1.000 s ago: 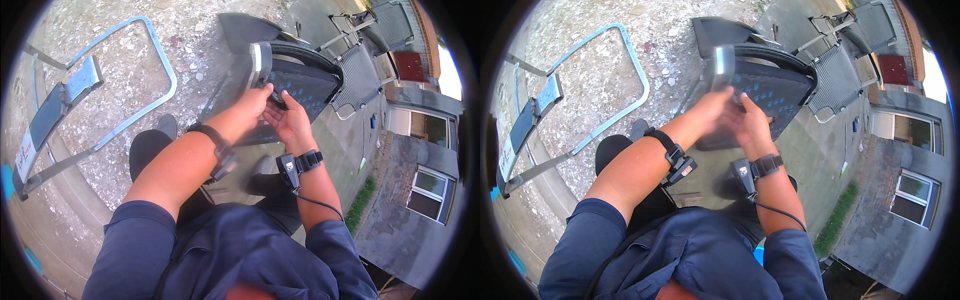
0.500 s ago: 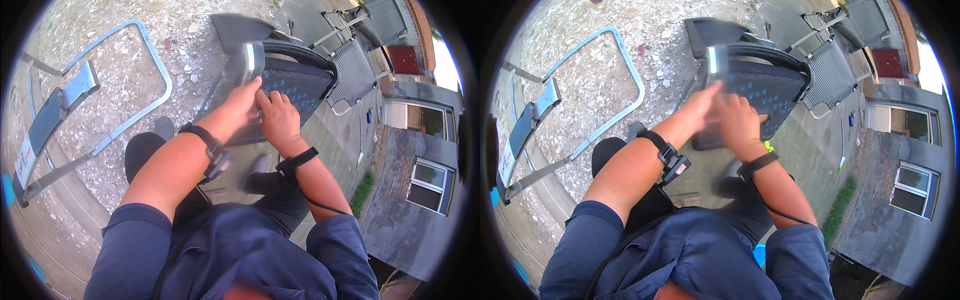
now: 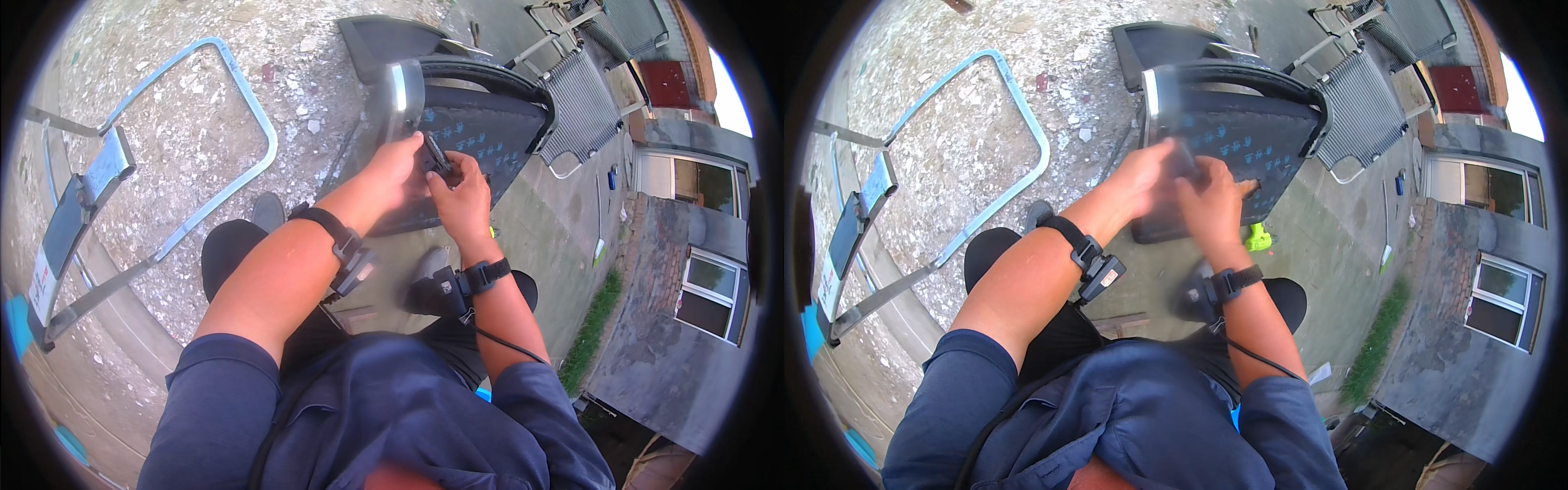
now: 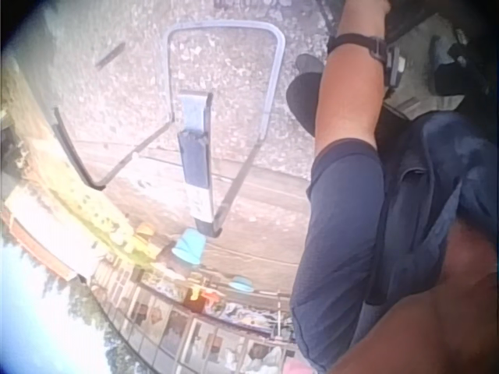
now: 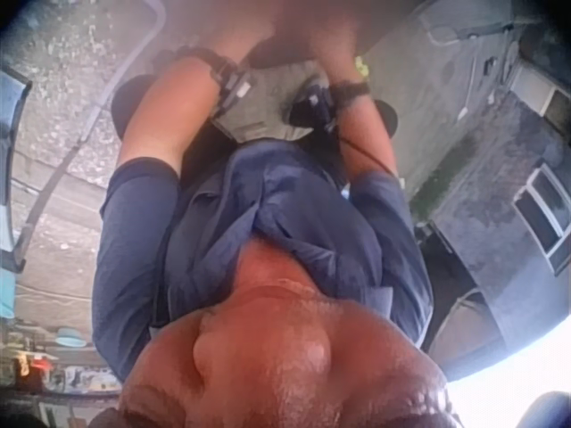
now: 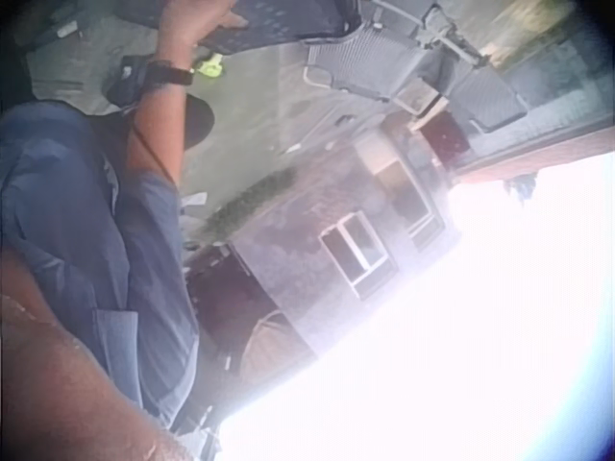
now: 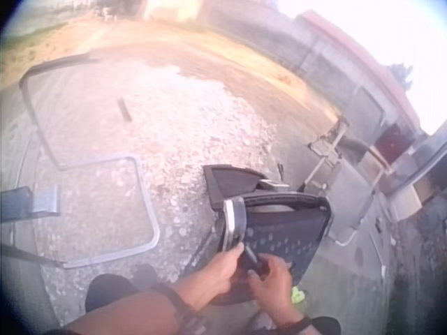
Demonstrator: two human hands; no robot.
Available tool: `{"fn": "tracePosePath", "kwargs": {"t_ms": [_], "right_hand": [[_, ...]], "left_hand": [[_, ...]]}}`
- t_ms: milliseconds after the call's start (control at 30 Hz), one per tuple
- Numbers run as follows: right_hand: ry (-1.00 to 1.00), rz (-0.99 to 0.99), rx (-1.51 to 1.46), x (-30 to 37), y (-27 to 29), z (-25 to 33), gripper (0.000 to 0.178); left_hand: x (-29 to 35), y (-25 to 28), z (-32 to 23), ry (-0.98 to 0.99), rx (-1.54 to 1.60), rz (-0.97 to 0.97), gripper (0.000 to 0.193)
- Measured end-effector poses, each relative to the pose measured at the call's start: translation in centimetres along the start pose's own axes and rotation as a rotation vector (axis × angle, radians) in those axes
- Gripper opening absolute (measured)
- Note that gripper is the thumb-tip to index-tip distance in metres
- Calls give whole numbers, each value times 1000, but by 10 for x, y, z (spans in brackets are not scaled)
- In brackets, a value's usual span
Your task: The person is assembling a black plastic chair component. They attach a metal hinge bracket to the side of the plastic seat using screws and a screwdriver. The person repeatedly aligns the bracket, inserts screws, and tightens them by hand.
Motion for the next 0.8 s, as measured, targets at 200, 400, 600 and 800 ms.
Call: {"fn": "tracePosePath", "kwargs": {"t_ms": [200,400,600,800], "right_hand": [[511,-75,356,-3,15,55,42],[529,35,170,3,2,54,49],[-655,431,-831,24,-30,-11,41],[-840,522,-1258,24,-48,-11,40]], "left_hand": [[-8,3,-17,-97,-56,-30,35],[-22,13,-20,-172,15,-33,26],[-22,12,-14,-98,-14,-85,24],[-27,14,-15,-112,24,-151,25]]}}
Point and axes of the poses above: each hand's wrist, its own x-axis away from the middle knuckle, its own y-axis out of the back of the hand, z = x × y, the point moved 6 cm from there along -x, towards the middle knuckle, and after that the axes turned 6 degrees about -y, right-handed, at the moved point
